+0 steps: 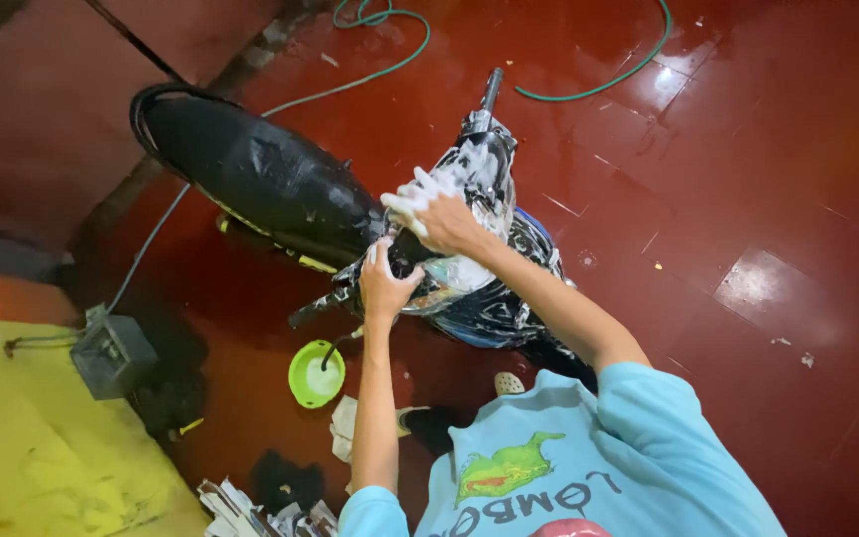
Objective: Scrubbing the front fairing and handlebars of a motorcycle with a soapy sponge.
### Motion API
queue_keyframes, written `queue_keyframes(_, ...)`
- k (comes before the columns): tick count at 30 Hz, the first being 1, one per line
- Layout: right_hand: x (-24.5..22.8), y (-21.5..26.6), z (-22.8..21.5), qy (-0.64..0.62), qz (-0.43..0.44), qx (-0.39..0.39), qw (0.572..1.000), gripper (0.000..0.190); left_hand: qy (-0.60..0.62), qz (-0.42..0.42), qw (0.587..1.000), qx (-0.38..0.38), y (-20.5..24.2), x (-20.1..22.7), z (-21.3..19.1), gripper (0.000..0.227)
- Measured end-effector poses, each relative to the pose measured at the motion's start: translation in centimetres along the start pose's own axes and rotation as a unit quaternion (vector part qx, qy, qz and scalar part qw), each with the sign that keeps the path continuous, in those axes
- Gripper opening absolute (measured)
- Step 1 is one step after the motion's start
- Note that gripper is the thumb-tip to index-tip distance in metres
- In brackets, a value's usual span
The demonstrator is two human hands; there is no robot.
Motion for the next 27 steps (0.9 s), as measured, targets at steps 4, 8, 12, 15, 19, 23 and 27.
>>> queue_keyframes(4,3.5,-1.0,1.5,-0.054,0.0,0.015,0.998,0.038,-0.011,0.01,1.0,0.018,0.3,-0.2,0.4,0.068)
queue_keyframes(8,3.8,-1.5,-0.2,-0.058,-0.054,0.054,0.995,0.025,-0.009,0.031,0.999,0.026,0.1,1.6,-1.4,0.066)
queue_keyframes(12,5.3,-1.0,0.5,-0.067,-0.005,0.049,0.997,0.026,-0.006,0.036,0.999,0.026,0.2,1.5,-1.2,0.068)
queue_keyframes(15,6.1,-0.8,1.0,-0.051,0.042,0.029,0.997,0.026,-0.009,0.041,0.999,0.03,0.1,1.7,-1.4,0.067)
queue_keyframes(19,8.3,-0.2,3.2,-0.045,0.064,0.029,0.996,0.026,-0.022,0.042,0.998,0.035,0.2,1.4,-1.1,0.068)
queue_keyframes(23,8.8,0.1,3.5,-0.05,0.063,0.029,0.996,0.026,-0.02,0.048,0.998,0.036,0.3,1.3,-1.0,0.067)
queue_keyframes(27,8.4,0.0,3.0,-0.04,0.05,0.035,0.997,0.027,-0.018,0.049,0.998,0.035,0.3,1.0,-0.7,0.069)
Point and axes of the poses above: each hand's wrist, its own y-axis away from the middle knuckle, its own z-axis out of the palm, x = y × z, the point moved 10 cm from there along -y, towards the middle knuckle, and after that the axes turned 14 degrees about -y, right-handed, at the moved point
